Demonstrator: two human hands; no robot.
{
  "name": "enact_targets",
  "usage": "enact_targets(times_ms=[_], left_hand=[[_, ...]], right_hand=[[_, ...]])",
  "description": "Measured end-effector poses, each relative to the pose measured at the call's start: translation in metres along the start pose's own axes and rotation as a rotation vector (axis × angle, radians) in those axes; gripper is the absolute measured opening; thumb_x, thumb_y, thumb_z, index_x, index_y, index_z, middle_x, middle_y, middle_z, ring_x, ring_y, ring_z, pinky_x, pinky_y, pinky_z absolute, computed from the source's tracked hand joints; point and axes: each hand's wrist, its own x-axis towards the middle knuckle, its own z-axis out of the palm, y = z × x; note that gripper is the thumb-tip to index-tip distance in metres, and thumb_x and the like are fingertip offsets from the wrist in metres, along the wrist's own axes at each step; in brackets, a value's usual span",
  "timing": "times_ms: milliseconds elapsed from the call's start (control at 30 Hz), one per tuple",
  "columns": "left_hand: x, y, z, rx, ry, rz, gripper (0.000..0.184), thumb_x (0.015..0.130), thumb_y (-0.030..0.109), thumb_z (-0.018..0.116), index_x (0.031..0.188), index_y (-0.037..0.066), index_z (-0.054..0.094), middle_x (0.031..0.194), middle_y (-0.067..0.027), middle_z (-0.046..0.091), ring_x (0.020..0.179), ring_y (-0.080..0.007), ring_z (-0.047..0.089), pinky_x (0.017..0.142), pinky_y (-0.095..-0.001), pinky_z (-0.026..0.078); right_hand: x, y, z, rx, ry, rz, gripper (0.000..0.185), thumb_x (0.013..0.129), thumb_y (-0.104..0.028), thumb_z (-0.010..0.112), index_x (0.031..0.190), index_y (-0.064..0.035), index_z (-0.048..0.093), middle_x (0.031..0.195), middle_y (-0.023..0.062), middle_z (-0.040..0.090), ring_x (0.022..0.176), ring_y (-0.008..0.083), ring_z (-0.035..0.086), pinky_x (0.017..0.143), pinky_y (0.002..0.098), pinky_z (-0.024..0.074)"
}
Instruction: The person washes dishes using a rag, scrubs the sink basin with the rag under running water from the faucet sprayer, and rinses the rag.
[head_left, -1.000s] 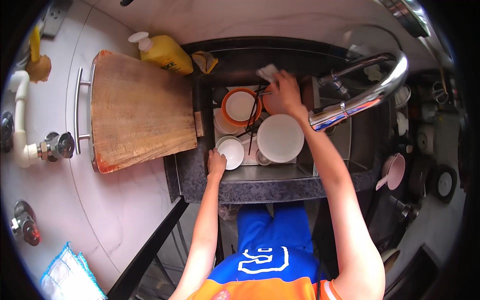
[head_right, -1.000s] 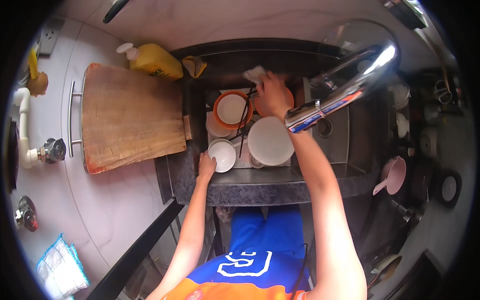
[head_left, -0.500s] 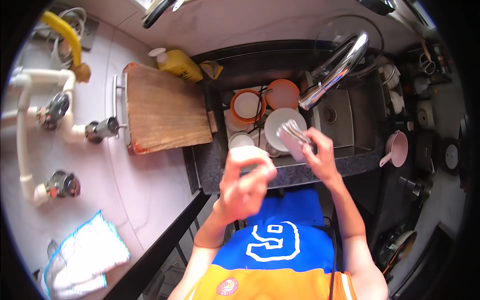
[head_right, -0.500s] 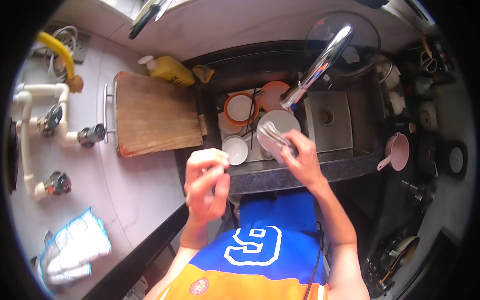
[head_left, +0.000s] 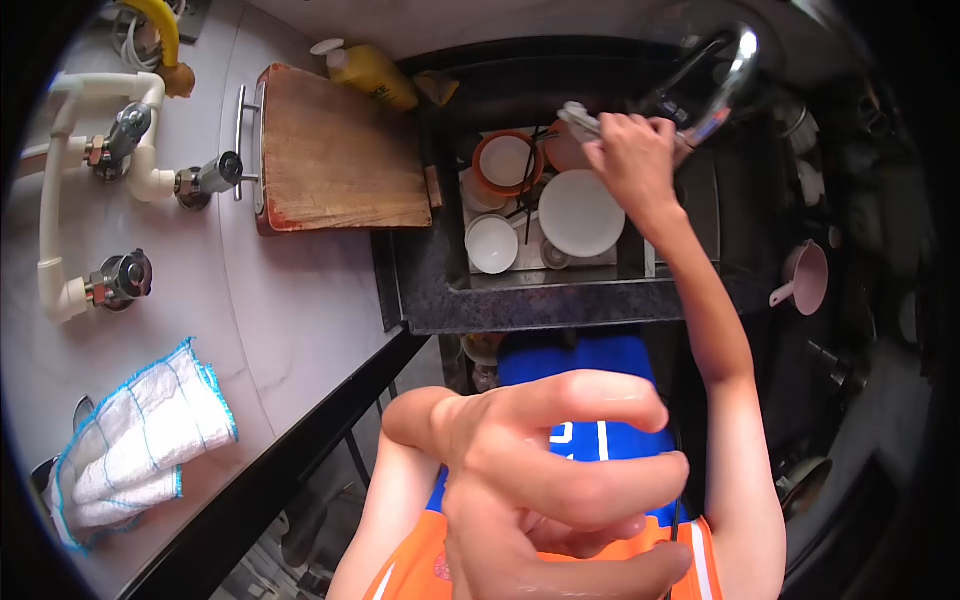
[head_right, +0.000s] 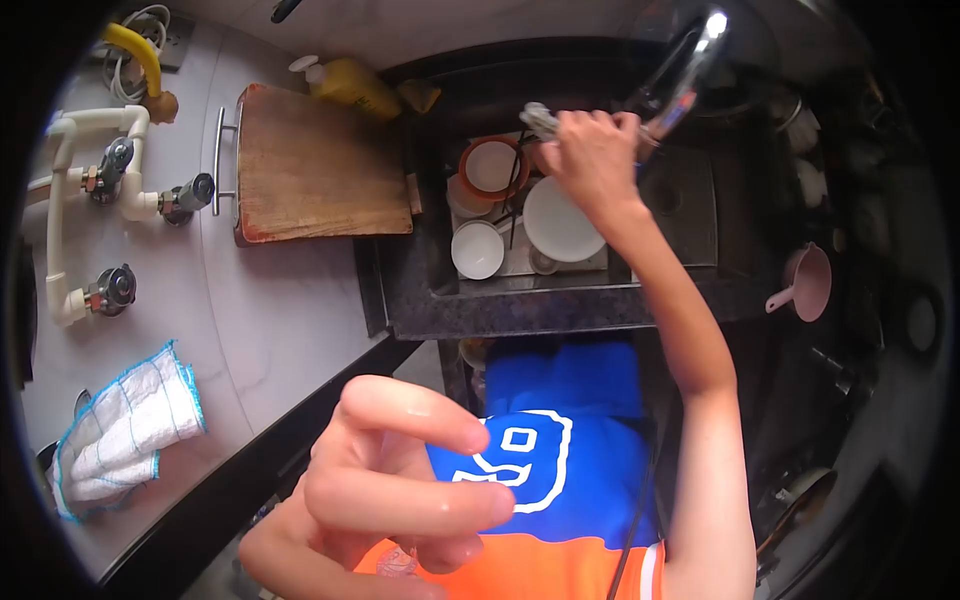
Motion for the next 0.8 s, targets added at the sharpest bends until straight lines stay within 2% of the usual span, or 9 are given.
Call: enact_targets(times_ms=[100, 200, 267, 367, 433, 533, 600, 733, 800], left_hand=[[-0.001, 0.008, 0.029, 0.157, 0.244, -0.179, 0.055, 0.083, 0.035, 0.064, 0.133, 0.037, 0.041, 0.103, -0.0039, 0.054, 0.075, -0.0272, 0.061, 0.064, -0.0451, 0.049], [-0.015, -0.032, 0.012, 0.097, -0.247, -0.070, 0.040, 0.076, 0.002, 0.064, 0.103, 0.030, 0.052, 0.103, -0.0106, 0.053, 0.072, -0.0278, 0.059, 0.064, -0.0428, 0.048], [-0.027, -0.055, 0.019, 0.212, -0.463, -0.071, 0.038, 0.075, -0.001, 0.063, 0.107, 0.019, 0.053, 0.104, -0.0126, 0.053, 0.078, -0.0282, 0.058, 0.068, -0.0407, 0.048], [-0.054, -0.099, 0.039, 0.399, -0.617, -0.194, 0.039, 0.074, -0.005, 0.061, 0.111, 0.003, 0.055, 0.107, -0.0156, 0.052, 0.087, -0.0288, 0.057, 0.073, -0.0375, 0.048], [-0.079, -0.137, 0.058, 0.464, -0.632, -0.399, 0.050, 0.078, -0.002, 0.060, 0.126, 0.007, 0.049, 0.107, -0.0144, 0.052, 0.086, -0.0261, 0.056, 0.076, -0.0348, 0.047], [-0.108, -0.196, 0.093, 0.551, -0.675, -0.601, 0.036, 0.078, -0.001, 0.058, 0.114, 0.004, 0.057, 0.104, -0.0114, 0.051, 0.090, -0.0254, 0.056, 0.081, -0.0349, 0.046], [-0.128, -0.242, 0.119, 0.639, -0.670, -0.542, 0.033, 0.077, -0.001, 0.058, 0.110, 0.004, 0.058, 0.104, -0.0133, 0.051, 0.095, -0.0320, 0.056, 0.083, -0.0398, 0.045], [-0.141, -0.318, 0.172, 0.821, -0.685, -0.595, 0.039, 0.075, 0.004, 0.058, 0.115, 0.005, 0.055, 0.112, -0.0156, 0.049, 0.103, -0.0340, 0.051, 0.082, -0.0437, 0.043], [-0.159, -0.356, 0.180, 0.982, -0.709, -0.670, 0.040, 0.075, 0.008, 0.059, 0.115, 0.005, 0.053, 0.116, -0.0192, 0.049, 0.106, -0.0375, 0.050, 0.080, -0.0476, 0.043]], right_hand=[[-0.028, 0.035, -0.006, -0.048, -0.021, 0.074, 0.017, 0.076, -0.023, 0.061, 0.079, -0.0064, 0.061, 0.077, 0.0079, 0.064, 0.078, 0.0226, 0.061, 0.081, 0.0411, 0.0373], [-0.054, 0.086, -0.012, -0.071, -0.021, 0.125, 0.016, 0.074, -0.021, 0.061, 0.078, -0.0054, 0.061, 0.076, 0.0095, 0.064, 0.077, 0.0248, 0.060, 0.080, 0.0407, 0.0378], [-0.073, 0.122, -0.019, -0.047, 0.009, 0.175, 0.016, 0.074, -0.018, 0.060, 0.082, -0.0043, 0.062, 0.079, 0.0118, 0.064, 0.077, 0.0272, 0.060, 0.081, 0.0415, 0.0401], [-0.100, 0.169, -0.036, 0.403, -0.041, 0.190, 0.019, 0.076, -0.012, 0.055, 0.091, -0.0012, 0.061, 0.084, 0.0183, 0.062, 0.071, 0.0350, 0.056, 0.075, 0.0408, 0.0454], [-0.122, 0.188, -0.043, 0.729, -0.190, 0.313, 0.020, 0.078, -0.013, 0.053, 0.091, 0.0015, 0.059, 0.079, 0.0192, 0.060, 0.068, 0.0301, 0.058, 0.067, 0.0389, 0.0449], [-0.177, 0.222, -0.028, 1.148, -0.319, 0.590, 0.023, 0.085, -0.017, 0.052, 0.096, 0.0014, 0.060, 0.081, 0.0102, 0.063, 0.078, 0.0182, 0.062, 0.069, 0.0342, 0.0467], [-0.214, 0.211, -0.003, 1.469, 0.124, 1.240, 0.030, 0.091, -0.022, 0.051, 0.107, 0.0020, 0.060, 0.092, 0.0055, 0.064, 0.085, 0.0148, 0.061, 0.076, 0.0282, 0.0477], [-0.256, 0.238, 0.038, 1.933, -0.081, 1.337, 0.039, 0.092, -0.030, 0.056, 0.113, 0.0026, 0.058, 0.101, 0.0066, 0.064, 0.089, 0.0123, 0.060, 0.082, 0.0248, 0.0466], [-0.268, 0.256, 0.058, 1.785, -0.105, 1.226, 0.046, 0.090, -0.035, 0.059, 0.114, 0.0049, 0.057, 0.105, 0.0083, 0.064, 0.093, 0.0141, 0.061, 0.082, 0.0257, 0.0459]])
